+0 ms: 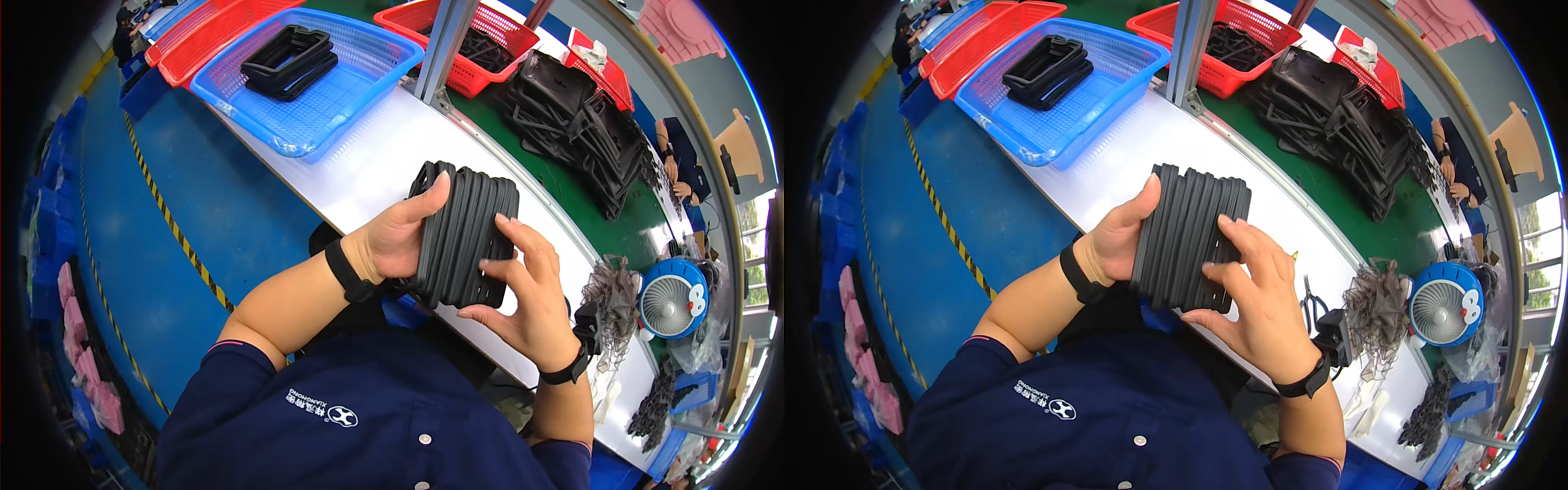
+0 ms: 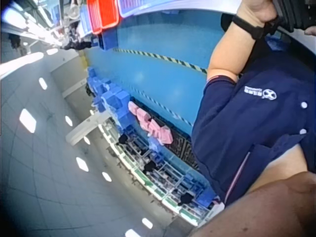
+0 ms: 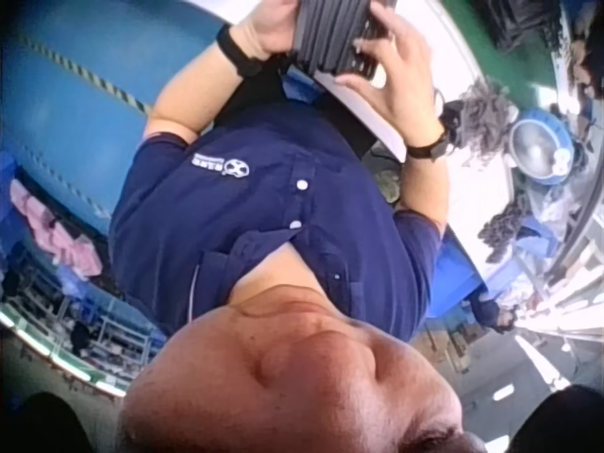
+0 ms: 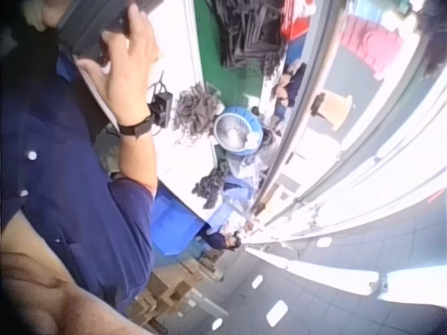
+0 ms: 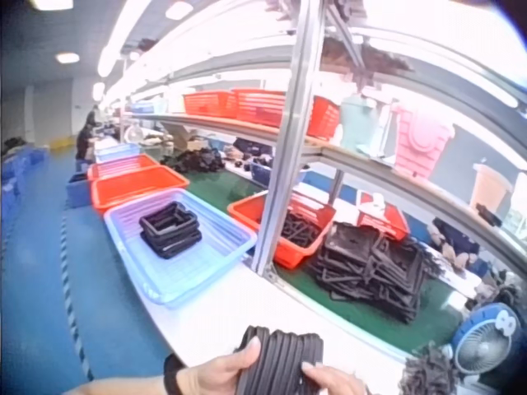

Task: Assembling plastic frames by inserting rubber gaskets and stacking the finished products.

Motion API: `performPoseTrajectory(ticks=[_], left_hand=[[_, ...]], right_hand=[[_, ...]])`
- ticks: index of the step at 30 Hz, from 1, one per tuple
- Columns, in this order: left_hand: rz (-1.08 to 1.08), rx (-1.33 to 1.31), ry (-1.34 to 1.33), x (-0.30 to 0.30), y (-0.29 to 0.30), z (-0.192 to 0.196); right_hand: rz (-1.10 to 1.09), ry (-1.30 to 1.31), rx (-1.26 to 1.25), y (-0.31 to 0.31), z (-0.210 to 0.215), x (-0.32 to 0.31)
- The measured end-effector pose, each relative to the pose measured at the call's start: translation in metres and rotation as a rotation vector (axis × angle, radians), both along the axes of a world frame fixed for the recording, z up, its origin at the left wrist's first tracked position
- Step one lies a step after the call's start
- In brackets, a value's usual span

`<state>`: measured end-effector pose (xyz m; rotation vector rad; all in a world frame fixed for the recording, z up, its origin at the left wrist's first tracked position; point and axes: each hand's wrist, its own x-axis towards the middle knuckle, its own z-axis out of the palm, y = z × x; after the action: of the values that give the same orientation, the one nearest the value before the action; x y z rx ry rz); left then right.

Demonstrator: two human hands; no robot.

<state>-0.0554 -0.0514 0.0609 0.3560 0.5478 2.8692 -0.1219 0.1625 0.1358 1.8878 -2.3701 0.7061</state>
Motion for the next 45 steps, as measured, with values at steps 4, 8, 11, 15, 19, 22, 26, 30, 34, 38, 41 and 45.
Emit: performPoseTrajectory(ticks=[4,8,11,15,19,22,26,30,34,38,41,45], left_hand=[[0.007,-0.038,0.051,-0.009,0.000,0.004],[0.034,-0.101,0.016,-0.012,-0.006,0.003],[0.015,-0.093,-0.040,-0.014,-0.006,-0.006],[-0.005,-0.107,-0.074,-0.016,-0.005,-0.004],[0.007,-0.094,-0.080,-0.020,-0.004,-0.005],[0.001,-0.064,-0.064,-0.020,-0.002,-0.003],[0.037,-0.096,-0.118,-0.019,-0.001,0.001],[0.051,-0.103,-0.144,-0.018,-0.002,-0.001],[0.027,-0.051,-0.134,-0.019,-0.009,-0.002],[0.003,0.004,-0.121,-0.023,-0.008,-0.001],[-0.011,0.025,-0.106,-0.025,-0.003,-0.002],[0.019,-0.109,-0.050,-0.022,-0.003,-0.006]], right_hand=[[0.027,-0.050,-0.168,0.008,-0.018,0.003],[-0.069,-0.118,-0.224,0.000,-0.021,0.008],[-0.088,-0.081,-0.166,-0.008,-0.030,0.002],[-0.087,-0.149,-0.165,-0.013,-0.030,0.000],[-0.053,-0.043,-0.084,-0.022,-0.012,-0.007],[-0.048,-0.005,-0.030,-0.033,-0.002,-0.015],[-0.078,0.075,0.012,-0.038,-0.004,-0.012],[-0.050,-0.007,0.002,-0.032,-0.006,-0.008],[0.119,-0.310,-0.110,-0.010,-0.019,-0.016],[-0.048,-0.222,-0.118,-0.002,-0.025,-0.010],[-0.090,-0.197,-0.153,-0.014,-0.032,-0.006],[-0.127,-0.231,-0.225,-0.021,-0.042,-0.006]])
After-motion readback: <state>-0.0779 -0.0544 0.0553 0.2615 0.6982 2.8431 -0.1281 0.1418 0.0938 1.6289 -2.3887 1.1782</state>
